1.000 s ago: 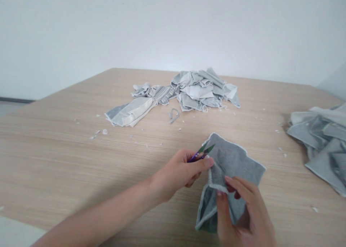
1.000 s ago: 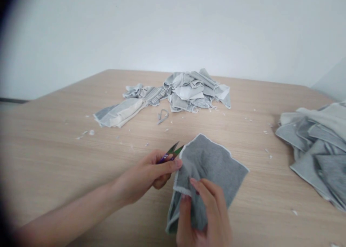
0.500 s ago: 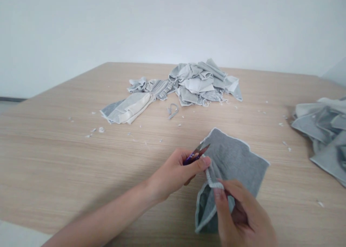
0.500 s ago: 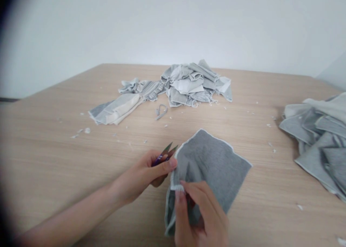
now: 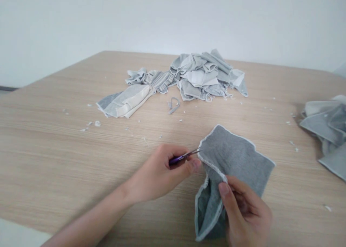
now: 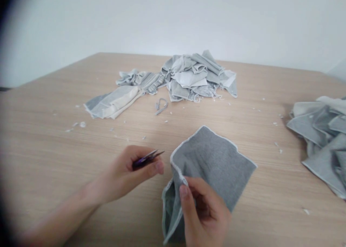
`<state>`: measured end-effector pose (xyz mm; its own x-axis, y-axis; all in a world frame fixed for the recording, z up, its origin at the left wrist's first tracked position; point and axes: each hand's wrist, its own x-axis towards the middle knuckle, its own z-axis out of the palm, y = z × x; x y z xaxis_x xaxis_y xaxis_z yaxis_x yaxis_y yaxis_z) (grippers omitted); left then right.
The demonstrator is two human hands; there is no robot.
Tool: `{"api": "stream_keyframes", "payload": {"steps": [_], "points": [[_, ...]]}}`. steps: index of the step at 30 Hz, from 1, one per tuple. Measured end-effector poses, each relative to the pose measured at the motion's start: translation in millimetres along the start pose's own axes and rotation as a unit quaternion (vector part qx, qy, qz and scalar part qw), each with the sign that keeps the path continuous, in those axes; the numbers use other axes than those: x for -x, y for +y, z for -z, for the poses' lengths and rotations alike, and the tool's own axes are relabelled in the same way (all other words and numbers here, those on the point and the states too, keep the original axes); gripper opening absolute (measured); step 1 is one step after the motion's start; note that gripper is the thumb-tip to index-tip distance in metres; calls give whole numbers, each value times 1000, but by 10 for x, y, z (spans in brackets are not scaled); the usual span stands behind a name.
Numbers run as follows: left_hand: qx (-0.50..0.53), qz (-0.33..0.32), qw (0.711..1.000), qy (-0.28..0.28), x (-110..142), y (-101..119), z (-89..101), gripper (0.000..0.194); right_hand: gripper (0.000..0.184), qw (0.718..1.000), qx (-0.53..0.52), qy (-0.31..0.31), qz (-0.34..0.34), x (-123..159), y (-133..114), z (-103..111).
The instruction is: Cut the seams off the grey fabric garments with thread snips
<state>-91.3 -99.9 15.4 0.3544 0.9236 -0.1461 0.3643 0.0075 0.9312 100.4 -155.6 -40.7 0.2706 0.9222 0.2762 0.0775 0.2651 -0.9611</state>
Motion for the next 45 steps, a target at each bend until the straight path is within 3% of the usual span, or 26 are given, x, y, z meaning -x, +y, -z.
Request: {"api": "stream_keyframes", "payload": {"steps": [4, 8, 11, 14, 17, 21, 24, 28, 35, 45], "points": [[4, -6, 999, 43, 47, 43, 18, 35, 6, 996, -43, -22, -70, 12, 73, 31], [31, -6, 999, 37, 75, 62, -2, 26, 8, 981, -111, -56, -151, 35, 123, 74], [13, -14, 999, 39, 111, 87, 6, 25, 9, 973, -132, -71, -175, 51, 142, 96], [-38, -42, 998, 30, 170, 120, 22, 30, 8, 973, -138, -71, -173, 45, 135, 91], [-116, -110, 987, 12, 216, 119, -4, 36, 9, 976, -138, -70, -155, 17, 104, 67], [-236, -231, 943, 42, 202, 56, -97, 41, 9, 976, -132, -79, -153, -13, 57, 36], [-265, -288, 917, 76, 159, 19, -140, 39, 7, 972, -136, -78, -172, -17, 30, 30], [-269, -307, 908, 95, 118, 0, -133, 37, 5, 965, -161, -87, -190, -11, 1, 38], [-271, -333, 900, 81, 68, -37, -133, 35, 5, 962, -176, -98, -184, -29, -7, 31], [-281, -359, 884, 103, 46, -37, -185, 31, 3, 959, -191, -75, -195, -12, -35, 29]]}}
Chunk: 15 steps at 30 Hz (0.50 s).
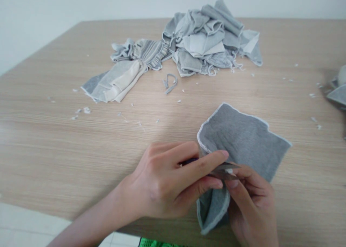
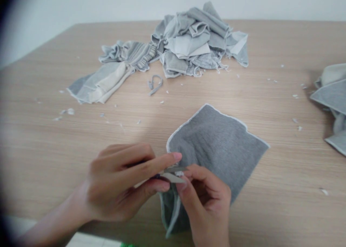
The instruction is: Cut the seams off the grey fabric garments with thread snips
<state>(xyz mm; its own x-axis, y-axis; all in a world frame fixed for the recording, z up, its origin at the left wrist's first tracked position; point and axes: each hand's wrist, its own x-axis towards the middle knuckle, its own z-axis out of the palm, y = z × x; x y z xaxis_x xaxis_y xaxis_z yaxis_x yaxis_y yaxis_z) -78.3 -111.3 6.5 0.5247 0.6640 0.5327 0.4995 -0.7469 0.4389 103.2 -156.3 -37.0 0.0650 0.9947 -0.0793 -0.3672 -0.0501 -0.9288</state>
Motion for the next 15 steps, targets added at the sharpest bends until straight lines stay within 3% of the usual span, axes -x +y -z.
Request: {"api": "stream_keyframes", "payload": {"steps": [15], "points": [[-3, 3, 1000, 2, 23, 21, -22, 28, 2, 999, 37, 8, 10, 21, 8, 5]]}}
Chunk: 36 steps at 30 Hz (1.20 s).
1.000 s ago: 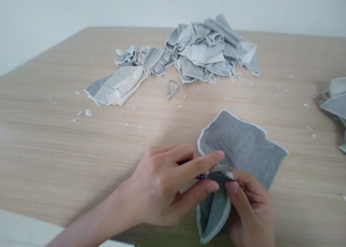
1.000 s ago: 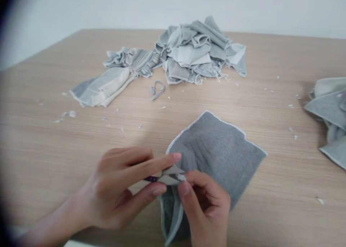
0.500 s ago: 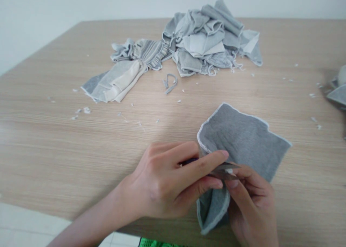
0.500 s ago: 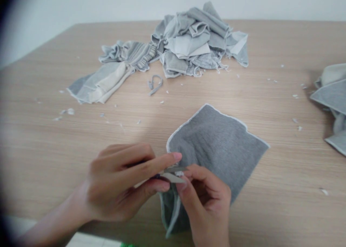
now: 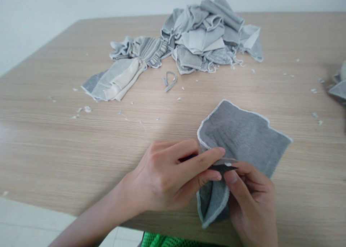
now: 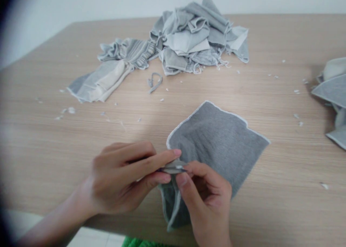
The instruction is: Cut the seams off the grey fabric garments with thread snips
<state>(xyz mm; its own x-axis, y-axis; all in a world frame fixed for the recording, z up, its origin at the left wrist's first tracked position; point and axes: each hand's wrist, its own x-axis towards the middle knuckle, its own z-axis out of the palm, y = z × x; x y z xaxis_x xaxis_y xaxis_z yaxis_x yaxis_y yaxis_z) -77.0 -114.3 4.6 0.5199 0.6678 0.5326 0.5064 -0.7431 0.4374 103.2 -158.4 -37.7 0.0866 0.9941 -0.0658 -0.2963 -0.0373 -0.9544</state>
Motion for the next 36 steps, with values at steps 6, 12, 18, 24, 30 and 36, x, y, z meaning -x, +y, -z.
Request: {"api": "stream_keyframes", "payload": {"steps": [6, 12, 18, 24, 30, 36], "points": [[47, 36, 998, -13, 8, 11, -7, 27, 4, 1000, -4, -8, 10, -4, -7, -21], [163, 113, 980, -19, -27, 22, -30, 21, 4, 1000, 0, 15, -23, 17, 20, -9], [204, 165, 964, -44, -24, -19, -14, 19, 3, 999, 7, 10, -30, 20, 51, 16], [215, 199, 956, -30, -24, -176, 144, 23, 4, 999, 9, 16, -37, -1, 51, -14], [193, 198, 961, -20, 9, -249, 205, 20, 13, 999, 39, 12, -27, -13, 76, -27], [199, 189, 960, -57, 42, -238, 217, 24, 14, 999, 11, -2, -53, -27, 89, -8]]}}
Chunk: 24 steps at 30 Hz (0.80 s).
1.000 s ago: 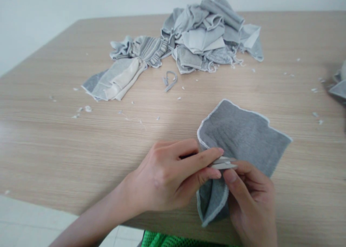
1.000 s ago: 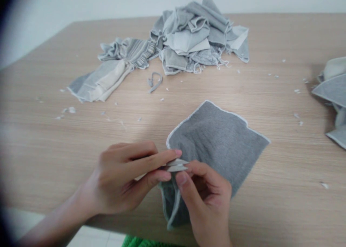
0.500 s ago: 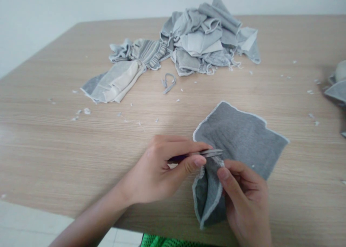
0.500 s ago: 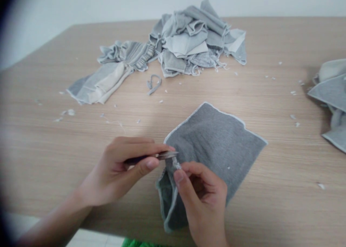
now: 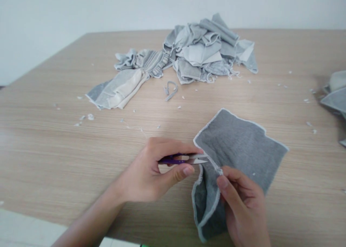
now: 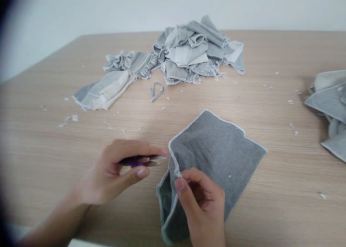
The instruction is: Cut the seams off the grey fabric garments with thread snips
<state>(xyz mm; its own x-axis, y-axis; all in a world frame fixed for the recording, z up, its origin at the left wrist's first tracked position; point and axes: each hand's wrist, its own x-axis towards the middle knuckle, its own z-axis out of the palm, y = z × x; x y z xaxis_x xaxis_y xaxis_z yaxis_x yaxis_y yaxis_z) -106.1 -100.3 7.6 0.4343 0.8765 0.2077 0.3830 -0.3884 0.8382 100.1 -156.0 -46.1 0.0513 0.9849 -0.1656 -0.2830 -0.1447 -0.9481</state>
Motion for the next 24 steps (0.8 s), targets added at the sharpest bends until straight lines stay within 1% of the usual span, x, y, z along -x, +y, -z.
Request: {"api": "stream_keyframes", "payload": {"steps": [2, 5, 7, 9, 12, 16, 18, 21, 24], "points": [[-10, -2, 1000, -17, 15, 4, 24, 26, 14, 1000, -19, 0, -2, -20, -1, 2], [-35, 0, 999, -27, 37, 5, 35, 31, 13, 999, -39, -1, -14, -43, 24, 20], [-53, -2, 998, -33, 48, 1, 17, 33, 14, 998, -54, 6, -43, -43, 62, 49], [-63, 2, 997, -40, 54, -5, -4, 33, 17, 993, -72, 19, -89, -34, 100, 80], [-50, 19, 998, -45, 54, -16, 0, 34, 18, 984, -102, 47, -137, -22, 114, 90], [-35, 32, 998, -31, 33, -32, 66, 33, 22, 983, -93, 95, -130, -26, 61, 28], [-30, 34, 999, -29, 20, -41, 92, 32, 23, 982, -89, 105, -127, -28, 42, 0], [-18, 41, 998, -42, 12, -56, 102, 28, 23, 981, -89, 112, -130, -27, 50, -11], [0, 33, 998, -60, 15, -77, 83, 26, 25, 980, -83, 124, -132, -31, 72, -3]]}}
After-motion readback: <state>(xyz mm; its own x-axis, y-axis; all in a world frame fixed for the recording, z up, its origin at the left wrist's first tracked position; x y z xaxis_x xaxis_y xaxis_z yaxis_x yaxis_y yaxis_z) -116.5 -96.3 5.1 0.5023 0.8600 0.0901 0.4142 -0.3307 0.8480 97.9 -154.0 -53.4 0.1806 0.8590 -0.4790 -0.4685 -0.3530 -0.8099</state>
